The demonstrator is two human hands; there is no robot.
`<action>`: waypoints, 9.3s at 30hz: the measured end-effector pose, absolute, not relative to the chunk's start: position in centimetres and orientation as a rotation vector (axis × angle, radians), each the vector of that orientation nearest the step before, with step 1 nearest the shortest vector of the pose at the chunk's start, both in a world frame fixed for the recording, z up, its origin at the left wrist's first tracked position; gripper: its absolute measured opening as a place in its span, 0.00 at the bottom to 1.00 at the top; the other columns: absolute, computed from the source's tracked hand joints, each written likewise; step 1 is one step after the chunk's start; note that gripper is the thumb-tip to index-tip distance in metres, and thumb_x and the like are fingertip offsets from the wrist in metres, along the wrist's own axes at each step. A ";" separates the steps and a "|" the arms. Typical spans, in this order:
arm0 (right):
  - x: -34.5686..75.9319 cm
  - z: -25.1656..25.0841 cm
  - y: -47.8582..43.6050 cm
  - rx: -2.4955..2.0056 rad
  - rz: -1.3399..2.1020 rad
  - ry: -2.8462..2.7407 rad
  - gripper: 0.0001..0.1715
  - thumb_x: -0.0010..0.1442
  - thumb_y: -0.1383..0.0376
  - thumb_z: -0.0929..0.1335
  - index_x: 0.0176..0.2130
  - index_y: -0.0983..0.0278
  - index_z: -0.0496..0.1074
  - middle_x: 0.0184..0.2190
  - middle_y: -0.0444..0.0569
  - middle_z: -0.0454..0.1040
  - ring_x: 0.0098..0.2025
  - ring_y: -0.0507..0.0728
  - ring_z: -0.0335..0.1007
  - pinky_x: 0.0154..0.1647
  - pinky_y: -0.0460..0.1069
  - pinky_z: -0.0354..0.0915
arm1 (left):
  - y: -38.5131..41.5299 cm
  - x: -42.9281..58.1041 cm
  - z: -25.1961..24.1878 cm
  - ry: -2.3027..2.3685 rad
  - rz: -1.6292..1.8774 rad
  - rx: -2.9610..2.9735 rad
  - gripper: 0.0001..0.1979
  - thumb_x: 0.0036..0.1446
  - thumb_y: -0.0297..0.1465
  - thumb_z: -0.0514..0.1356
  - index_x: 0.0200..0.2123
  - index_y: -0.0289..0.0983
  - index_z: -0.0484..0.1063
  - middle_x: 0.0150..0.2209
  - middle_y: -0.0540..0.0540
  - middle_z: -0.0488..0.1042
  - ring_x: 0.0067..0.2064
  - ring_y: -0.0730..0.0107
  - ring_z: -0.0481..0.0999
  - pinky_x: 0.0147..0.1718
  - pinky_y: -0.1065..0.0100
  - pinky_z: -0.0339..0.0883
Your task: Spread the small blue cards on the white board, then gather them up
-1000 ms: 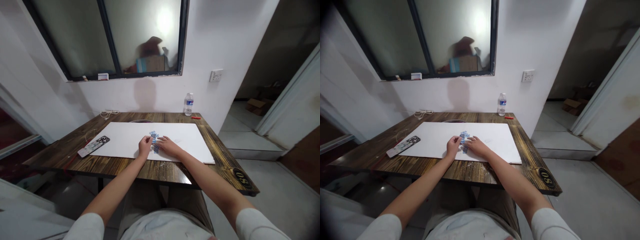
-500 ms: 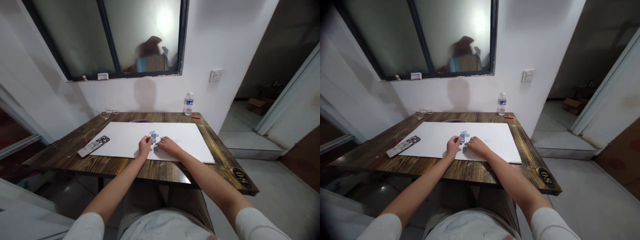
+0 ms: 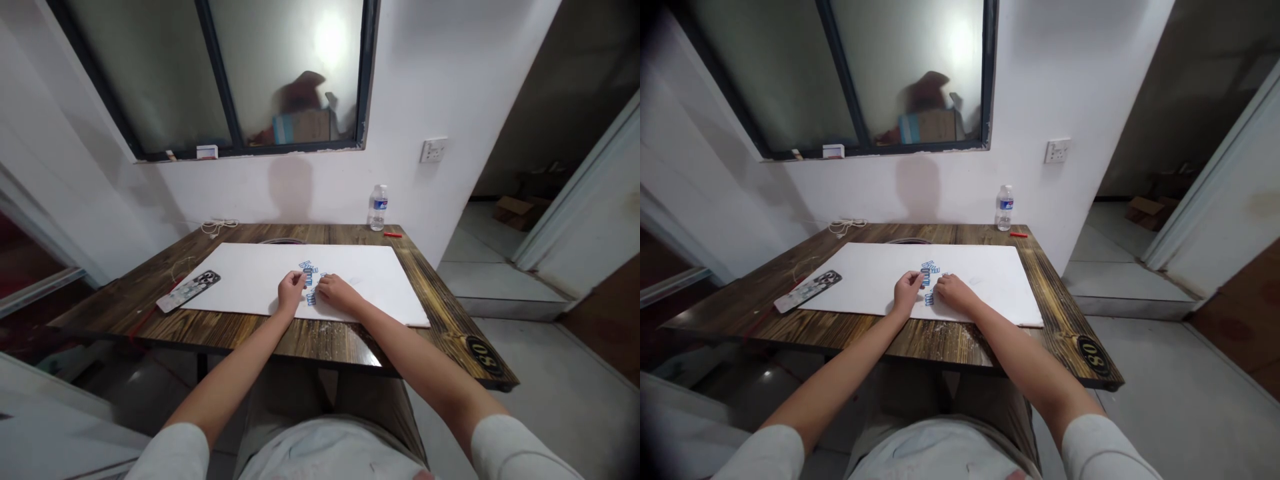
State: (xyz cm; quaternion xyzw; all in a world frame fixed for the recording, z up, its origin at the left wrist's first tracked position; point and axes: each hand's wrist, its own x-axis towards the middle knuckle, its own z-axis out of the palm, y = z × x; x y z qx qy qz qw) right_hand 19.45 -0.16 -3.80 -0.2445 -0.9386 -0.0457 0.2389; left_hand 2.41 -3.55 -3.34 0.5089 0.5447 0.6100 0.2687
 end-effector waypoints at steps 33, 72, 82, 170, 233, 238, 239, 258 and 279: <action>20.4 -2.5 -0.9 -0.572 0.092 -1.835 0.12 0.68 0.66 0.61 0.43 0.61 0.73 0.37 0.51 0.76 0.40 0.56 0.73 0.41 0.50 0.69 | -3.6 2.7 -4.0 1.351 1.485 1.496 0.12 0.45 0.39 0.64 0.20 0.37 0.69 0.18 0.51 0.71 0.23 0.70 0.69 0.27 0.69 0.62; 20.0 -2.1 0.7 -0.462 1.466 -1.164 0.24 0.55 0.45 0.70 0.42 0.59 0.76 0.47 0.53 0.78 0.50 0.62 0.74 0.51 0.60 0.68 | -3.7 2.4 -3.5 1.179 1.614 1.238 0.16 0.43 0.42 0.68 0.26 0.35 0.72 0.21 0.51 0.73 0.20 0.76 0.69 0.20 0.73 0.57; 20.5 -3.8 1.9 -0.702 1.435 -1.147 0.27 0.43 0.45 0.76 0.32 0.65 0.77 0.31 0.55 0.81 0.34 0.60 0.78 0.42 0.56 0.72 | -3.7 2.5 -3.5 1.208 1.604 1.286 0.16 0.44 0.44 0.67 0.26 0.36 0.73 0.20 0.51 0.71 0.20 0.74 0.69 0.20 0.72 0.57; 19.7 -2.7 -3.6 -0.288 0.110 -2.691 0.06 0.56 0.66 0.70 0.27 0.63 0.74 0.29 0.47 0.72 0.32 0.53 0.65 0.36 0.47 0.60 | -10.0 0.5 -4.7 1.254 1.717 0.997 0.21 0.38 0.45 0.71 0.24 0.36 0.70 0.23 0.52 0.70 0.24 0.76 0.68 0.24 0.74 0.64; 18.0 -4.6 -4.0 -0.535 1.155 -1.952 0.22 0.51 0.51 0.74 0.31 0.60 0.63 0.21 0.39 0.73 0.23 0.54 0.72 0.26 0.48 0.67 | -11.6 1.1 -3.7 1.298 1.508 1.340 0.13 0.40 0.37 0.72 0.24 0.37 0.75 0.24 0.49 0.75 0.28 0.70 0.72 0.30 0.70 0.66; 19.5 -3.7 -2.5 -0.824 0.605 -1.990 0.07 0.61 0.61 0.68 0.36 0.62 0.74 0.36 0.49 0.79 0.40 0.58 0.74 0.43 0.53 0.68 | -11.4 1.1 -3.8 1.283 1.578 1.230 0.15 0.39 0.39 0.72 0.24 0.36 0.74 0.22 0.50 0.73 0.25 0.73 0.70 0.27 0.72 0.65; 19.9 -3.6 -2.3 -0.894 0.504 -2.017 0.06 0.62 0.63 0.68 0.39 0.62 0.75 0.40 0.51 0.78 0.45 0.59 0.73 0.47 0.54 0.67 | -11.3 1.1 -3.9 1.277 1.592 1.210 0.16 0.39 0.40 0.72 0.24 0.36 0.73 0.22 0.51 0.72 0.25 0.74 0.70 0.27 0.72 0.64; 20.5 -3.6 -1.7 -0.924 0.049 -2.483 0.12 0.63 0.70 0.66 0.44 0.65 0.77 0.38 0.53 0.80 0.45 0.60 0.70 0.46 0.52 0.62 | -11.1 1.1 -4.2 1.269 1.626 1.168 0.16 0.38 0.40 0.72 0.25 0.35 0.73 0.22 0.51 0.73 0.24 0.75 0.70 0.24 0.74 0.66; 18.3 -3.6 -4.7 -0.450 0.436 -1.820 0.07 0.61 0.66 0.67 0.35 0.62 0.76 0.30 0.48 0.78 0.32 0.53 0.74 0.34 0.48 0.72 | -11.2 1.4 -3.9 1.384 1.573 1.106 0.18 0.37 0.42 0.71 0.21 0.37 0.69 0.20 0.52 0.72 0.23 0.73 0.71 0.24 0.72 0.65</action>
